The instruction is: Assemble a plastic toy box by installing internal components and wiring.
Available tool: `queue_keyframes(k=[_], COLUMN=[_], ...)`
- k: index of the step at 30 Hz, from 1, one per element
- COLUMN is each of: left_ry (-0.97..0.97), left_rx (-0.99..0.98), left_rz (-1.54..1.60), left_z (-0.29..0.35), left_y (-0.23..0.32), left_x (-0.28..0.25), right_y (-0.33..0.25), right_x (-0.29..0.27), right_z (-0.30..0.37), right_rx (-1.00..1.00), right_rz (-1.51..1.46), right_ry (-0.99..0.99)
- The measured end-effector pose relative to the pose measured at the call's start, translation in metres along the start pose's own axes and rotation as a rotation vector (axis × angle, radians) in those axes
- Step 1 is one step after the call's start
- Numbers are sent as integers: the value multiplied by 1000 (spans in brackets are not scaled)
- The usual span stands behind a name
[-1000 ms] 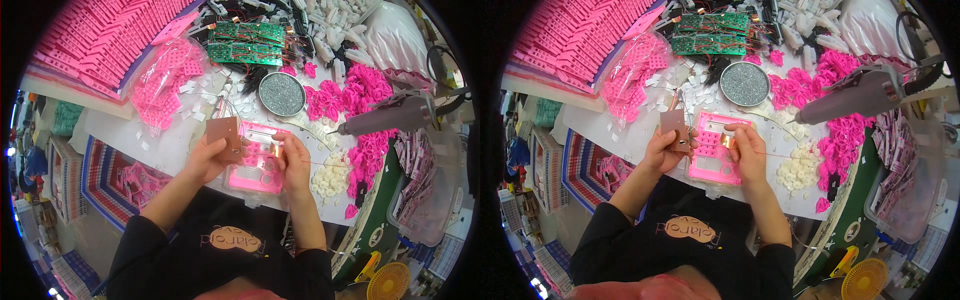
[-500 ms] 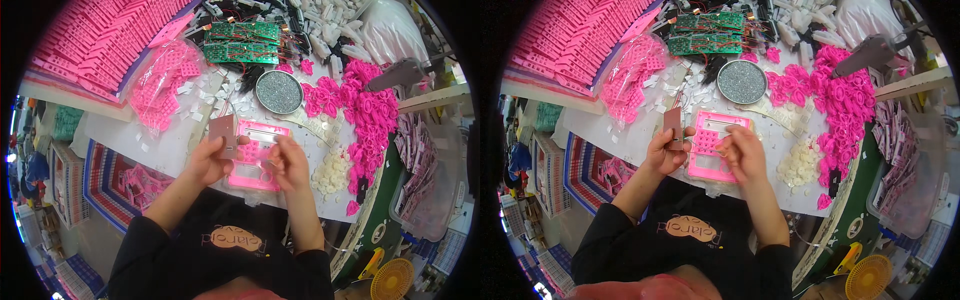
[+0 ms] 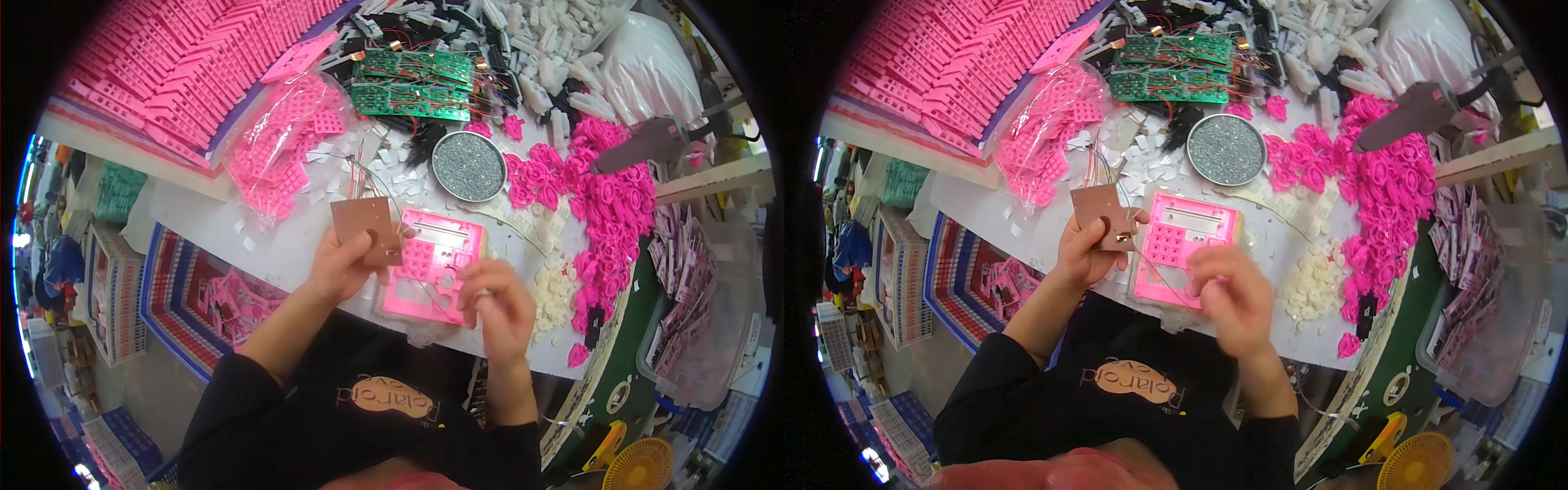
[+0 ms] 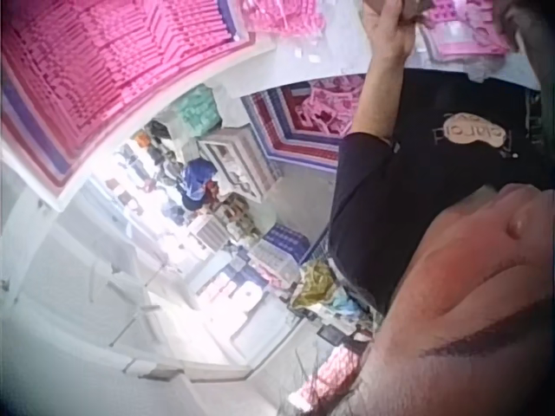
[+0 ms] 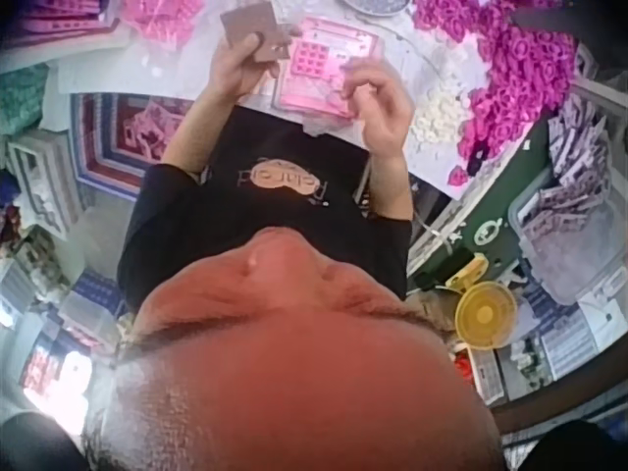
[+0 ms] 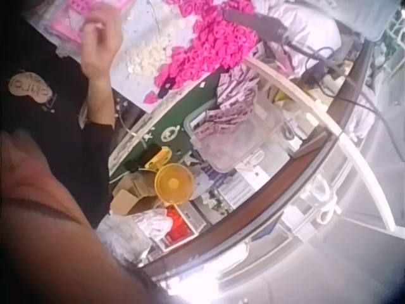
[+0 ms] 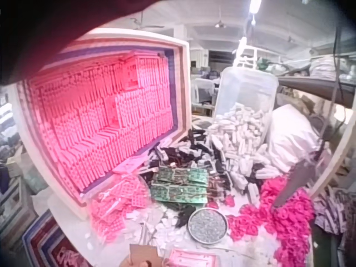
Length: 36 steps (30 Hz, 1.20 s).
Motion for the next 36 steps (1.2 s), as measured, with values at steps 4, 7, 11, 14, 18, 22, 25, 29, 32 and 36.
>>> queue_keyframes(k=[4, 7, 11, 14, 18, 22, 25, 29, 32, 36], left_ry=[-65, -116, -97, -50, -30, -278, -386, -447, -485, -364], left_rx=[-25, 8, -17, -70, -254, -373, -216, -304, -584, -529], left_rz=[-156, -338, -401, -485, -583, -620, -713, -725, -615, -577], left_z=[5, 6, 9, 15, 27, 39, 47, 42, 43, 55], left_y=[-1, -1, -2, 4, 8, 9, -9, -11, -20, -20], left_x=[21, 32, 25, 14, 23, 54, 62, 72, 65, 58], right_y=[7, 33, 37, 35, 53, 27, -47, -47, -6, -2], right_x=[1, 1, -3, -21, -43, -96, -107, -10, 4, 15], right_z=[-41, -57, -53, -21, 75, 147, 125, 50, 59, 38], right_rx=[342, 424, 368, 422, 661, 672, 200, -112, 15, 38], right_rz=[-166, -39, -98, -178, -384, -3, 922, 1045, 928, 803], right_ry=[120, -46, 53, 221, 426, 461, 371, -291, -500, -640])
Point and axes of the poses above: each hand's wrist, its own z-axis away from the middle knuckle, its own x-axis out of the palm, y = z × x, the point moved 7 cm from there along -z, towards the middle knuckle, and after that the axes turned 11 degrees about -z, right-handed, at the moved point
